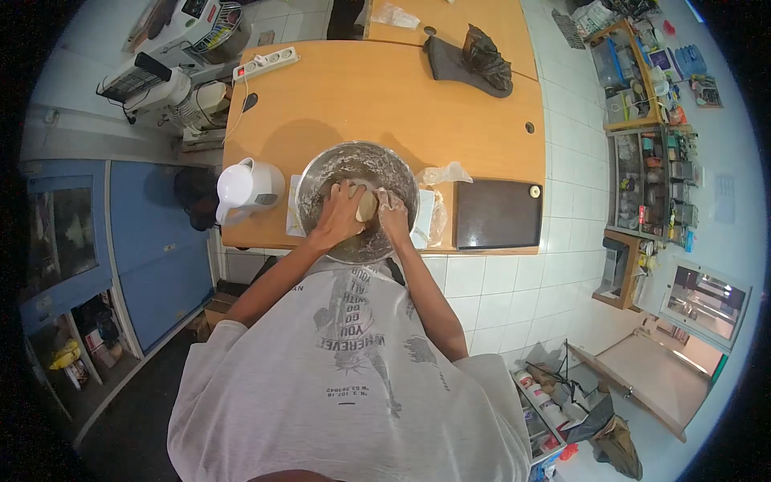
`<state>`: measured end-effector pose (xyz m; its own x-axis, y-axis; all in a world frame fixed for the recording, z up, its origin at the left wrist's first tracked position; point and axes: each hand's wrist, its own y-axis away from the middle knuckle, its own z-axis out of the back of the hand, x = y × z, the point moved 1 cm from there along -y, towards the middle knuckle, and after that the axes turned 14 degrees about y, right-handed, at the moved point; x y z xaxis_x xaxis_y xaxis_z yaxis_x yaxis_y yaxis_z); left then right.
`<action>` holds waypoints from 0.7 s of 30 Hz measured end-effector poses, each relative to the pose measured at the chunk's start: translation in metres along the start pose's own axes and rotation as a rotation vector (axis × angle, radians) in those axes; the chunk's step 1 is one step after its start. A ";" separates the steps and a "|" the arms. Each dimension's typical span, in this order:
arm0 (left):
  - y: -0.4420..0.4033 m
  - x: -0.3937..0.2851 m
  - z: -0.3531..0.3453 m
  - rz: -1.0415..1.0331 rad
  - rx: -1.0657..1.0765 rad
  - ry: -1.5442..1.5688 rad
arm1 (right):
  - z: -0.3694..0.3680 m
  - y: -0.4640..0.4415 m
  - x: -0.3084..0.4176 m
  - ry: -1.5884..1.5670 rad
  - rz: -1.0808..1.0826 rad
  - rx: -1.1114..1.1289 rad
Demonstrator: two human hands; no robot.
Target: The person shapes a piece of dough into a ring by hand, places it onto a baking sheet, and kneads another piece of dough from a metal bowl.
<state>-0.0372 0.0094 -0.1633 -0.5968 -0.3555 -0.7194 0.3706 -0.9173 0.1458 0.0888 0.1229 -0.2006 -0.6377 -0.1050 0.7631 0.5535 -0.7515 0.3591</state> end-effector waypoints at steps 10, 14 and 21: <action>0.004 0.004 0.024 -0.012 0.013 0.127 | -0.018 -0.004 -0.007 0.202 0.088 0.028; 0.010 0.005 0.055 -0.084 -0.005 0.130 | -0.017 0.004 0.019 0.348 0.274 -0.079; 0.011 0.012 0.100 -0.048 -0.613 0.107 | -0.033 0.009 0.067 0.758 0.518 0.043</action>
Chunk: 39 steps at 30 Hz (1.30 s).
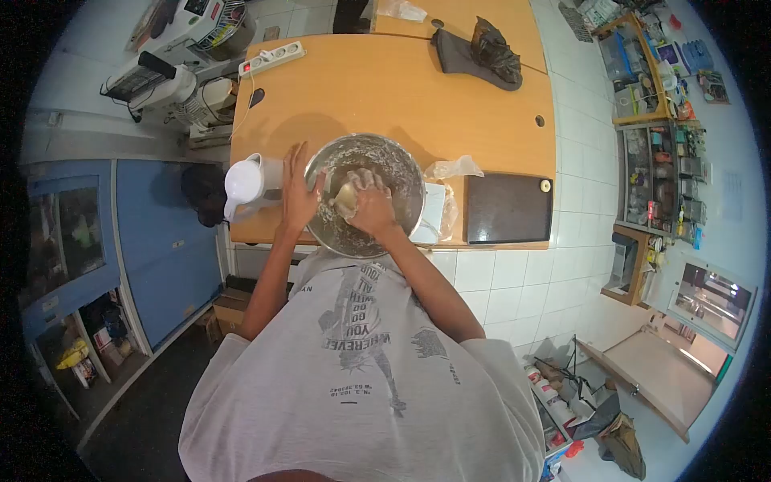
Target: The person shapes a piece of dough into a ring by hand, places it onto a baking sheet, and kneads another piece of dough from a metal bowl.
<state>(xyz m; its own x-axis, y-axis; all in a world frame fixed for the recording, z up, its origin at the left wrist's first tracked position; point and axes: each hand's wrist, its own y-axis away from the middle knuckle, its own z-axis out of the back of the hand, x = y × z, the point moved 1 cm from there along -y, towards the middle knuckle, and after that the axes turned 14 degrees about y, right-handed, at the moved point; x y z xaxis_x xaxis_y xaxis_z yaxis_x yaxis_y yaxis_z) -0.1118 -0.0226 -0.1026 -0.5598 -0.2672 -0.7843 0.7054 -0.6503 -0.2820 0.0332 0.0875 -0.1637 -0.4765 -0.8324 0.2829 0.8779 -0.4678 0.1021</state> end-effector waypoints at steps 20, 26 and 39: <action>0.017 0.042 -0.023 0.388 0.132 0.224 | -0.016 -0.007 -0.017 -0.175 -0.143 -0.137; 0.018 0.040 -0.024 0.281 0.095 0.161 | 0.003 0.017 -0.006 0.352 0.253 0.002; 0.018 0.038 -0.022 0.357 0.070 0.224 | -0.021 -0.021 -0.034 -0.233 0.058 -0.233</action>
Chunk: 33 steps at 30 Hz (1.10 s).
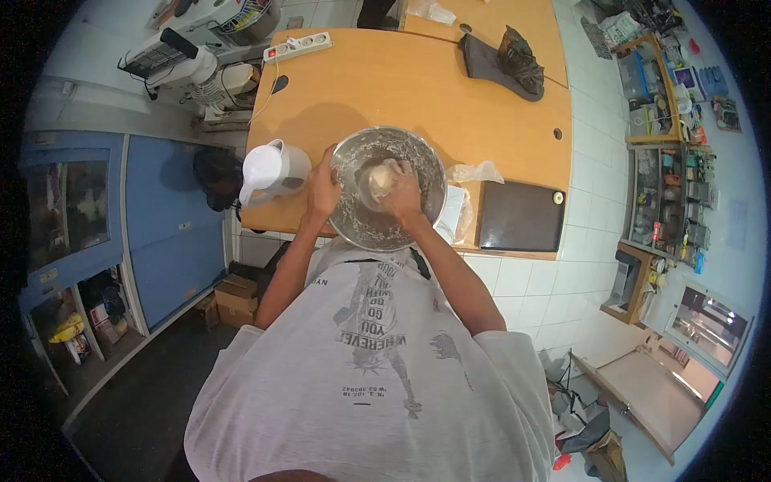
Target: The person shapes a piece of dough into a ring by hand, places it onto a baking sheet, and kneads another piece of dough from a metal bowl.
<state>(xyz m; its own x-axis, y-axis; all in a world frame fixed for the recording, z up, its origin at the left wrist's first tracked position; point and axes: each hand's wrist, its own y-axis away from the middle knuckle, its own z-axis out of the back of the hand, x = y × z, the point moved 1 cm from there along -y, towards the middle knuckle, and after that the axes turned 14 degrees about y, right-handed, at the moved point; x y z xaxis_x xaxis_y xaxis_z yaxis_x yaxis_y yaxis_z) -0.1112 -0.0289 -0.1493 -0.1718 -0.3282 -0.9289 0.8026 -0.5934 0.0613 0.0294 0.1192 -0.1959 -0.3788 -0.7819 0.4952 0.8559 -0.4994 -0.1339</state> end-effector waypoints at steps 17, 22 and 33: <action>0.003 -0.004 -0.003 -0.016 0.074 0.002 | 0.094 0.032 0.057 -0.149 -0.028 -0.133; 0.003 0.002 -0.006 -0.073 0.057 0.012 | 0.055 0.022 0.030 -1.440 -0.933 0.020; 0.007 -0.004 -0.004 -0.080 0.031 -0.017 | 0.060 0.059 0.024 0.023 0.094 0.115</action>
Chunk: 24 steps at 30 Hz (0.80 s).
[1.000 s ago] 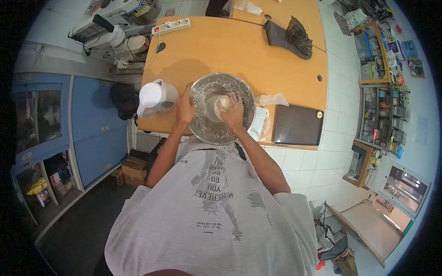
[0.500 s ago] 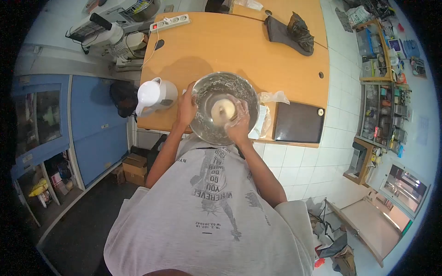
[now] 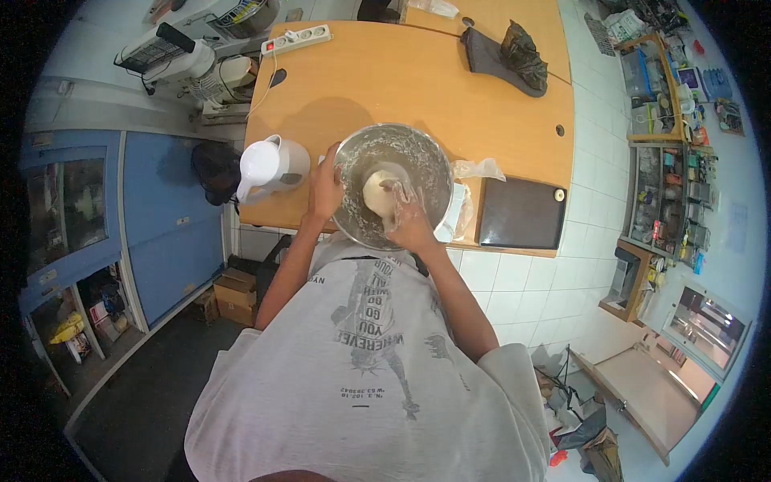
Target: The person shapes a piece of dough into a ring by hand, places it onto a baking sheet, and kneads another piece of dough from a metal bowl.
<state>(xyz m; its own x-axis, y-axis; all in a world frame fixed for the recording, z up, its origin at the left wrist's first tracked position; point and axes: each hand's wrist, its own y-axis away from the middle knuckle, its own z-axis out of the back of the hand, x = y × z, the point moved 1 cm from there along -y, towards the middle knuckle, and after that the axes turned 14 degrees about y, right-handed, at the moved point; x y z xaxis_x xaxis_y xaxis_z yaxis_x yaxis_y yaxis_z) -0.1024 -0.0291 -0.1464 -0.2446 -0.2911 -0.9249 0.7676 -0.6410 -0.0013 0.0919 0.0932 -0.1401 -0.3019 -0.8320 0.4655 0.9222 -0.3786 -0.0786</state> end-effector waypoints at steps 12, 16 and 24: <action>0.002 0.003 -0.001 0.058 -0.001 -0.010 | -0.005 -0.016 0.011 0.251 0.222 0.033; 0.002 0.008 -0.002 0.037 -0.004 -0.006 | -0.041 -0.033 0.006 0.476 0.227 0.116; 0.002 0.003 0.000 0.061 0.001 0.000 | -0.040 -0.086 -0.018 0.295 -0.024 0.082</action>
<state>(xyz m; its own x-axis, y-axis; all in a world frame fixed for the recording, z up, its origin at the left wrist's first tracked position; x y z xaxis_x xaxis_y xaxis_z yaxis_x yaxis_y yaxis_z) -0.1014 -0.0314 -0.1488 -0.1975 -0.3290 -0.9234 0.7804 -0.6229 0.0551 0.0083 0.1245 -0.1775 -0.3701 -0.9094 0.1895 0.9266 -0.3759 0.0060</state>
